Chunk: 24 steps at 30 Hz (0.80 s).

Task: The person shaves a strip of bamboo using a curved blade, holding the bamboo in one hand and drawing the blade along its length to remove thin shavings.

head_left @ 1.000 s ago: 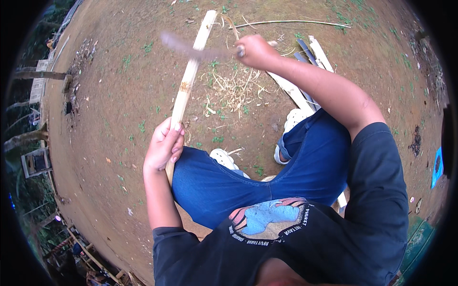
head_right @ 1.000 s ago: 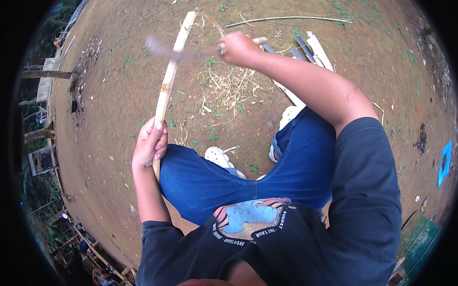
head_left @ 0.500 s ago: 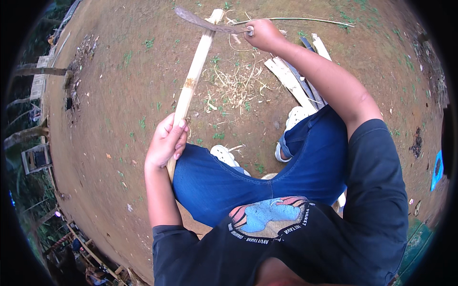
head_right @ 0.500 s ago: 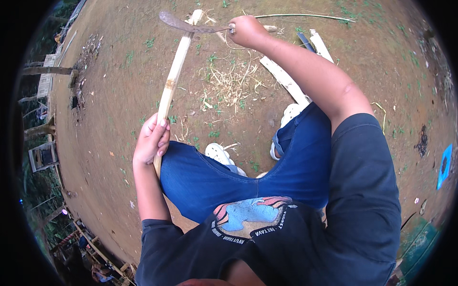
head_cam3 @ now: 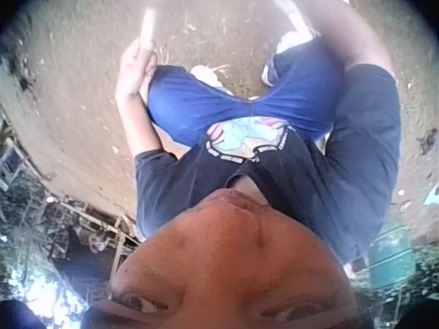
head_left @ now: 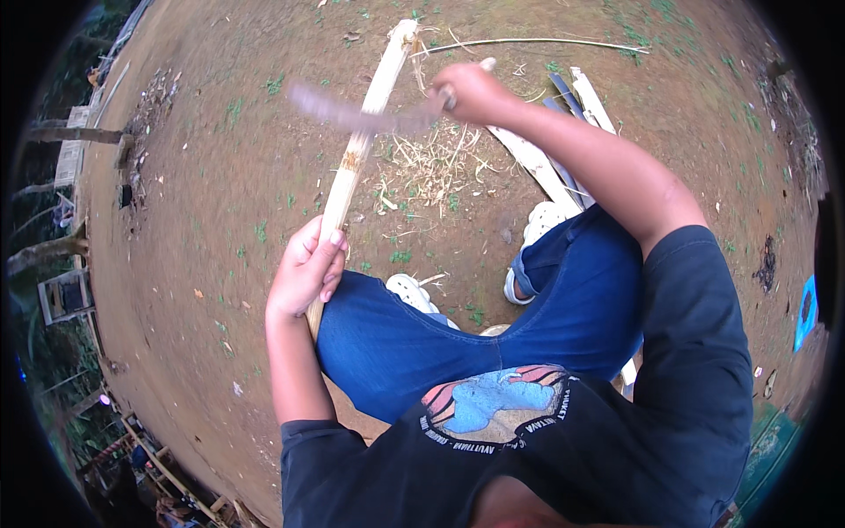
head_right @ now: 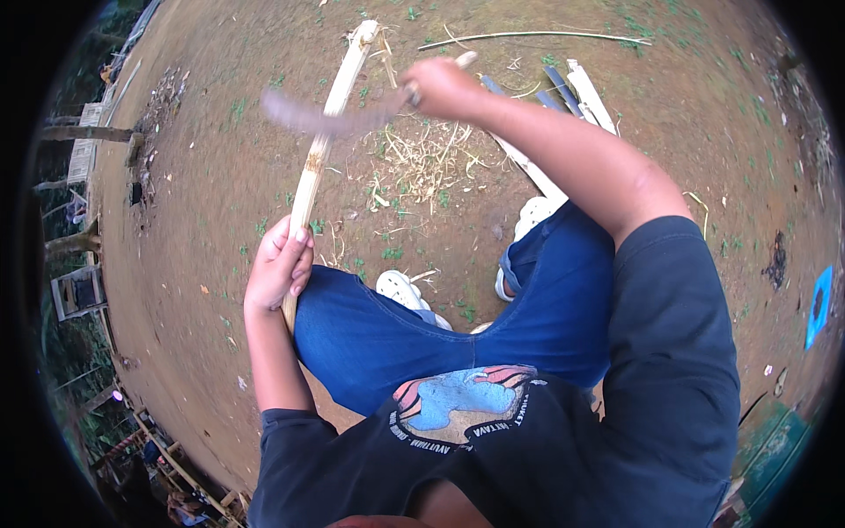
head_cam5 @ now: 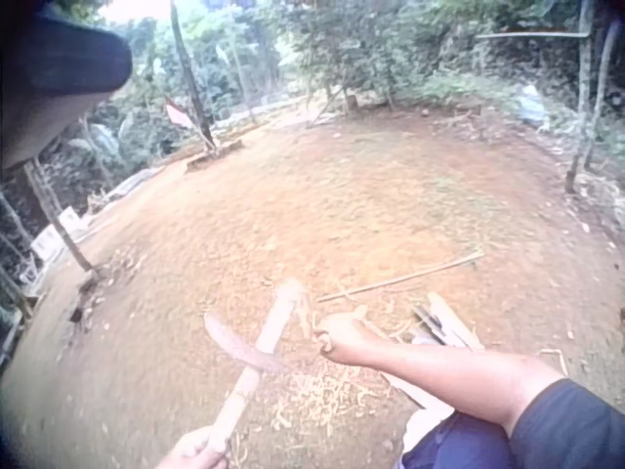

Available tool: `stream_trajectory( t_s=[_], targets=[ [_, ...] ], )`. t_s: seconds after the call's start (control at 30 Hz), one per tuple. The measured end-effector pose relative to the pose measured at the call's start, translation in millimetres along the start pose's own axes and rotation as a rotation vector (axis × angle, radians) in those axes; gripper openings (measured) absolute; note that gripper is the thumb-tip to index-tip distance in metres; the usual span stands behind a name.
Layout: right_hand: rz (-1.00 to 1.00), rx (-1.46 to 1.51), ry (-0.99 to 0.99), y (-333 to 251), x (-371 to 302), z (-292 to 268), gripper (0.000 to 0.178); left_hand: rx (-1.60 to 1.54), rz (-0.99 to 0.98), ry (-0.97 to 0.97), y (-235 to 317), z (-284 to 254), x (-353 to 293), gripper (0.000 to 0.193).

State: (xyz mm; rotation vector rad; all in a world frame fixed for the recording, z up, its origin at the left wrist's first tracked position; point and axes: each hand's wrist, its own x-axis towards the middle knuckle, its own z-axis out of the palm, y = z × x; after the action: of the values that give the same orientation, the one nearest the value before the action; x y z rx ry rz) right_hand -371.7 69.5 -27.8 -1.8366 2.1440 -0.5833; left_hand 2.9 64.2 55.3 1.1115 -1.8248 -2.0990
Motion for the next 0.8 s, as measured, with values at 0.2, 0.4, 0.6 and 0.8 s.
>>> stream_trajectory(
  t_s=[0.2,0.4,0.6,0.8],
  targets=[
    [0.636,-0.075,0.274,141.9,12.8,-32.5,0.026,-0.018,-0.013,-0.009,3.7,2.9,-3.8,0.021],
    [0.363,0.103,0.103,31.4,-13.3,-51.1,0.025,0.031,0.015,0.062,-3.4,0.3,-3.3,0.022],
    [-0.165,-0.054,-0.003,-38.0,-35.7,-3.8,0.015,0.075,0.015,0.084,0.9,4.7,-4.3,0.018],
    [0.094,0.025,0.008,0.5,-5.1,-18.9,0.013,0.124,0.018,0.083,3.0,12.0,-5.3,0.016]
  ],
)
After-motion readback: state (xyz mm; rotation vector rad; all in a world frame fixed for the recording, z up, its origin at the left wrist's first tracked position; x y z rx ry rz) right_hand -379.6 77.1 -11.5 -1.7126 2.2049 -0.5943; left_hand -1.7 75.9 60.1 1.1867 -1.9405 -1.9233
